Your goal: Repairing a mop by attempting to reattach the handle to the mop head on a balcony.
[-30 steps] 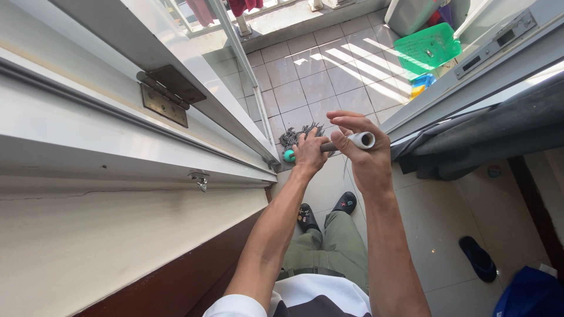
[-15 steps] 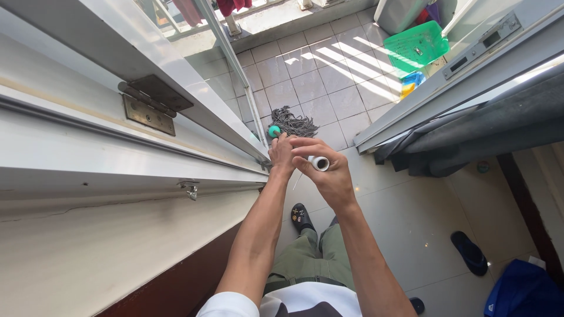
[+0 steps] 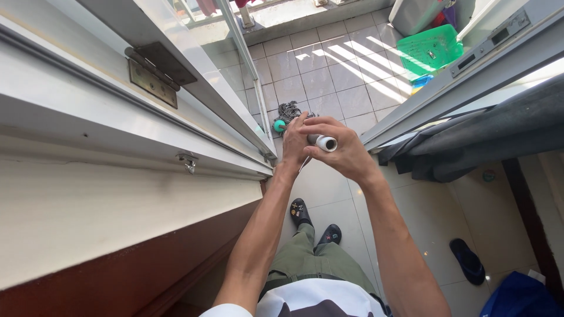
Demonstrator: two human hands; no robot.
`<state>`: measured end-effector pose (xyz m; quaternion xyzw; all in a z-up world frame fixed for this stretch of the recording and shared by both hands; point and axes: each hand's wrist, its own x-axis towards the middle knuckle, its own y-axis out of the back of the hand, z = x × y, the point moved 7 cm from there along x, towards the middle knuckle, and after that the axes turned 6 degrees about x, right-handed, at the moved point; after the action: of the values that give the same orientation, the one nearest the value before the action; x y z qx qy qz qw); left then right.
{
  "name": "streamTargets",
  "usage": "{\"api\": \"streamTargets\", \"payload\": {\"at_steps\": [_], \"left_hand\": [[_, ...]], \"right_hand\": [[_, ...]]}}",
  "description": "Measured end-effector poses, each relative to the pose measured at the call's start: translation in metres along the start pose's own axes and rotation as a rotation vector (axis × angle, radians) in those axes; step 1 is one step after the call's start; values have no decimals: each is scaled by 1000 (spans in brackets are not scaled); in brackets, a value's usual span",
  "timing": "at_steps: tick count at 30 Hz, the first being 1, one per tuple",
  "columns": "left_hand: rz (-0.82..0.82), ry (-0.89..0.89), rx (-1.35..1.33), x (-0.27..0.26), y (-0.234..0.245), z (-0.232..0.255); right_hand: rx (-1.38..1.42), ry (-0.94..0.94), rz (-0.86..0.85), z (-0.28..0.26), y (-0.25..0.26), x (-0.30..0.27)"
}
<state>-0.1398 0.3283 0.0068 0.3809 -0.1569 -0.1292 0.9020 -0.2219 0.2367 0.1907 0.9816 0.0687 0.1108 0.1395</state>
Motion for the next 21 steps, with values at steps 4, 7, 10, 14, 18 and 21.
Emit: {"api": "streamTargets", "payload": {"at_steps": [4, 7, 10, 14, 18, 21], "left_hand": [[21, -42, 38, -16, 7, 19], [-15, 173, -62, -25, -1, 9], [-7, 66, 0, -49, -19, -5], [-50, 124, 67, -70, -30, -3], [-1, -75, 197, -82, -38, -1], [-80, 42, 219, -78, -76, -45]], "right_hand": [[-24, -18, -100, -7, 2, 2], [-177, 125, -167, -5, -7, -10], [-190, 55, -191, 9, -23, -31], [-98, 150, -156, 16, -31, -57], [-127, 145, -87, 31, -36, -71], [-118, 109, -103, 42, -40, -76]]}}
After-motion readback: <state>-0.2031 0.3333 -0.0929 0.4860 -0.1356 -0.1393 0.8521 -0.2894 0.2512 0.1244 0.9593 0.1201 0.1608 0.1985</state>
